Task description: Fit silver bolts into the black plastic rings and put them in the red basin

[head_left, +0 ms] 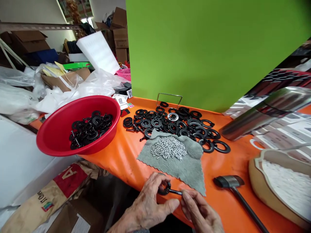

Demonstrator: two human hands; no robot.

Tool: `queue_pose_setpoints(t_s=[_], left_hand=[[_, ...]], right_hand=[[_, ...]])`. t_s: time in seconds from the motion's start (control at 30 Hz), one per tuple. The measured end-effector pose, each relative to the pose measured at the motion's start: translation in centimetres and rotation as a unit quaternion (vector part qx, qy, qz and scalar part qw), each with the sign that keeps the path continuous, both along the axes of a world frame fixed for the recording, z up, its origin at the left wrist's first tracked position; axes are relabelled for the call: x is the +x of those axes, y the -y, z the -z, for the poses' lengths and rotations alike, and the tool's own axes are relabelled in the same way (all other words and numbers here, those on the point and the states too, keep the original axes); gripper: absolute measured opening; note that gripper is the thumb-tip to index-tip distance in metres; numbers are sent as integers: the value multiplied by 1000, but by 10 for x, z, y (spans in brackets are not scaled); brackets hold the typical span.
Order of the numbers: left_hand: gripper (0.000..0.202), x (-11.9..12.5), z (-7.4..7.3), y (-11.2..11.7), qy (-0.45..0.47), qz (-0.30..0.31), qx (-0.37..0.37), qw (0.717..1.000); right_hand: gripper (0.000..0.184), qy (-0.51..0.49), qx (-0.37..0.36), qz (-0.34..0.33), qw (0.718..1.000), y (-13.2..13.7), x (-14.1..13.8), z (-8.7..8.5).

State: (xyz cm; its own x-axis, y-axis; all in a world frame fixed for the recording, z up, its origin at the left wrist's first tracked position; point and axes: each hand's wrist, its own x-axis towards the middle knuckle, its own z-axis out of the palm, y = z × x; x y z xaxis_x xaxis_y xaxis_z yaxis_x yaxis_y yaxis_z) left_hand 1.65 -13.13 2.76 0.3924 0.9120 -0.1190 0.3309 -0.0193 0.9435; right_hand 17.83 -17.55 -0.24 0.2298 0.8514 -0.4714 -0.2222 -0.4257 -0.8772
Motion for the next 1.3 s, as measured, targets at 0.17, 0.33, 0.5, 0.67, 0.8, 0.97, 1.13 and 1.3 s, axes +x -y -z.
queue_pose_setpoints(t_s=[0.17,0.33,0.5,0.67,0.8,0.97,1.13,1.3], left_hand=[[12,2,9,-4,57,-21,-63,996],[12,-2,11,-6,54,-24,-76,995],[14,-7,-7,-21,35,12,-59,998],[11,-11,-12,-35,-45,40,44,997],[13,-13,9,-29,-108,63,97,988],[12,-10,28,-19,-156,71,123,978],[13,-8,29,-15,-153,56,126,979],[12,-5,30,-12,-143,42,122,981]], right_hand=[[47,-23,0,-22,999,-4,-4,2],[43,42,23,-107,993,-16,-2,-11],[40,102,90,-172,976,-38,1,-30],[26,263,208,-255,907,-55,13,-26],[17,381,337,-300,807,-53,17,-1],[24,418,401,-293,760,-46,20,25],[28,424,395,-306,755,-44,26,33],[33,444,336,-307,772,-38,21,31]])
